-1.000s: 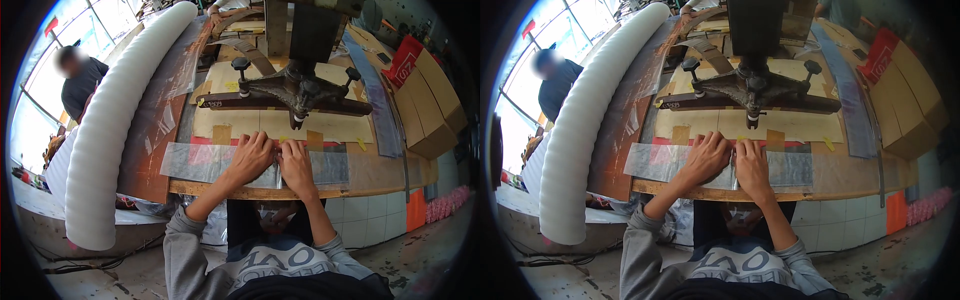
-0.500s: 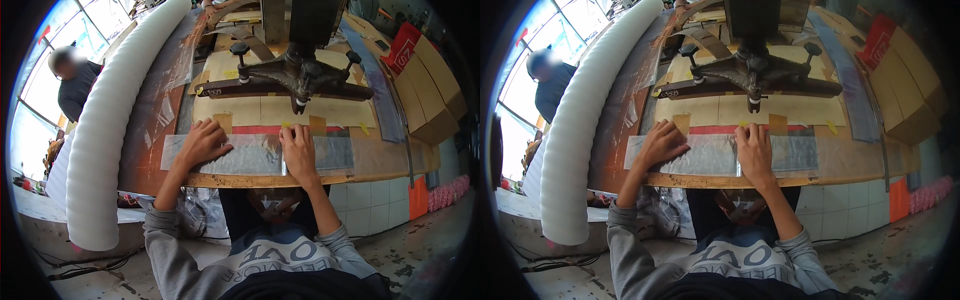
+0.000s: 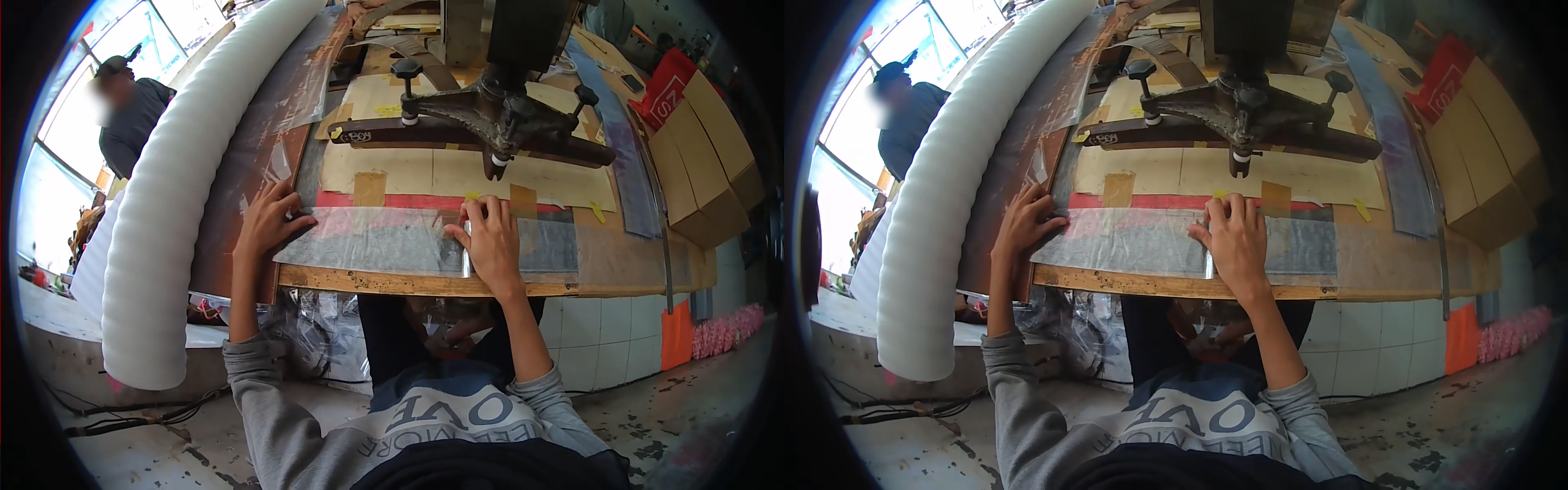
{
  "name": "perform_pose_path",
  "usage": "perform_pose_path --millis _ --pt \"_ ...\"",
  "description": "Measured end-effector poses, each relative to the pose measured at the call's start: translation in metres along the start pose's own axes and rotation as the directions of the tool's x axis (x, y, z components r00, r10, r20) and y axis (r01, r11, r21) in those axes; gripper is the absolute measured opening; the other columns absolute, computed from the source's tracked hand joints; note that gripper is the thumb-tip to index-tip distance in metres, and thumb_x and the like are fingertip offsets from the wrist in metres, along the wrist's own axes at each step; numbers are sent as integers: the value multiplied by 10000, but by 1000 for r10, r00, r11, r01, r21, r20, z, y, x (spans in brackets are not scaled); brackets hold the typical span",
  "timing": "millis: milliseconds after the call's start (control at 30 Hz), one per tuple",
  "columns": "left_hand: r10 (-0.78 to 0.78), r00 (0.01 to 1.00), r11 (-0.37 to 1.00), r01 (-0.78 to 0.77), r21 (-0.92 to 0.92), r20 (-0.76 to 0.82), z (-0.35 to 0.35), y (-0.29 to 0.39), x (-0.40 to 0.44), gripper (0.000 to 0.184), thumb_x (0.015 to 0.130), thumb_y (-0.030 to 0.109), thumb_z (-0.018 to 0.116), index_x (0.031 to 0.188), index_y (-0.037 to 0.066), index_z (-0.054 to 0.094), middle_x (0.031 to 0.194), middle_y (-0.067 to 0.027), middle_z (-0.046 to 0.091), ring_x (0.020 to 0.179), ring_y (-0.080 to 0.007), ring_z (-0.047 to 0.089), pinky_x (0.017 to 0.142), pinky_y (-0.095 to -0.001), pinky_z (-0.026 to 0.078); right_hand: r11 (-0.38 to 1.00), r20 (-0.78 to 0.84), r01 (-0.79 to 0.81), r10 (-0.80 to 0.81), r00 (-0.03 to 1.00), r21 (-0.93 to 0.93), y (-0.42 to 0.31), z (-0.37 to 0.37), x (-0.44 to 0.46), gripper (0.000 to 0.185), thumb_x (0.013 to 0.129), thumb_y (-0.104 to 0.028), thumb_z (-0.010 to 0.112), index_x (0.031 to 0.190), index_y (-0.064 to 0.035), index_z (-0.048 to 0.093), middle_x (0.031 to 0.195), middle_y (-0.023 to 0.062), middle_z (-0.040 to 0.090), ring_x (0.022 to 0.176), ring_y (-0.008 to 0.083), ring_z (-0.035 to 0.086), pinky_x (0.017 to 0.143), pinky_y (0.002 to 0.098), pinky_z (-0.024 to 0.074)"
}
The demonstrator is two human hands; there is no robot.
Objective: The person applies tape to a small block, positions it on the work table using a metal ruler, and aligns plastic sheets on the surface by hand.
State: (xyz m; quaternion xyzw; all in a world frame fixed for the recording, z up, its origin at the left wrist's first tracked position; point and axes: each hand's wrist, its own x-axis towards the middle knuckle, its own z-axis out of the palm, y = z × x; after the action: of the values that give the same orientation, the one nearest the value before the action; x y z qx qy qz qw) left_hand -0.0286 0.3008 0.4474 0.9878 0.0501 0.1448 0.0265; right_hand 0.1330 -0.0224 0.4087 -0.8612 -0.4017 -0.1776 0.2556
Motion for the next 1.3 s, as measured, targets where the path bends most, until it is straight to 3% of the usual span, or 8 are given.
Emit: perform_pose_path --millis 200,300,533,600,933,1000,1033,1300 --pt "-22 1000 954 15 300 20 0 89 -10 175 743 239 666 633 105 653 795 -49 556 817 -207 578 700 -380 456 997 -28 34 -32 999 76 2 1 -2 307 730 -273 732 926 -91 582 1023 56 514 1003 250 501 828 392 414" --pt "287 956 921 -293 -257 -61 3 189 -13 117 739 207 678 685 106 656 730 -45 558 740 -213 589 711 -371 462 960 -91 200 -185 978 198 -5 -6 -3 313 736 -201 722 1005 -88 607 1152 48 538 1103 256 497 897 393 410" --pt "349 900 -104 -239 -965 -261 5 218 51 468 926 458 472 965 22 639 1070 -124 601 1046 -279 554 917 -343 409 603 31 105 -209 977 791 29 -36 -21 119 788 -109 643 889 -46 652 1001 92 675 1145 281 546 1006 424 362" --pt "258 949 184 -233 -955 -182 24 221 57 422 943 395 429 1144 50 566 1167 -168 566 1133 -322 521 975 -397 382 274 159 -120 -125 979 954 40 -55 -39 125 787 -133 655 878 -48 642 975 114 678 1135 290 552 1017 431 349" --pt "275 961 870 -263 -417 -32 77 239 41 485 916 270 485 1364 103 401 1406 -100 413 1260 -287 423 1038 -417 327 -320 -184 367 482 857 873 115 -113 -113 183 905 -257 567 786 -127 518 654 -4 436 750 171 499 1054 522 294" --pt "270 961 894 -274 -356 -62 75 241 39 486 900 283 518 1349 119 430 1403 -84 419 1261 -268 425 1040 -414 328 -325 -256 463 516 817 824 146 -154 -133 202 901 -198 572 749 -106 475 670 4 429 808 171 497 1087 530 245" --pt "279 957 900 -290 -325 -80 74 242 39 486 891 289 535 1341 127 444 1401 -75 423 1262 -259 426 1041 -412 328 90 -414 520 726 550 849 153 -197 -150 183 904 -154 555 754 -91 470 679 28 414 771 180 476 1093 519 243" --pt "283 959 958 -284 -33 -32 62 313 71 507 756 311 677 1138 1 551 1166 -200 518 1202 -337 433 1017 -486 327 186 -696 737 534 479 650 189 -366 -286 143 852 -30 465 714 -49 433 675 37 351 655 166 373 844 364 343"
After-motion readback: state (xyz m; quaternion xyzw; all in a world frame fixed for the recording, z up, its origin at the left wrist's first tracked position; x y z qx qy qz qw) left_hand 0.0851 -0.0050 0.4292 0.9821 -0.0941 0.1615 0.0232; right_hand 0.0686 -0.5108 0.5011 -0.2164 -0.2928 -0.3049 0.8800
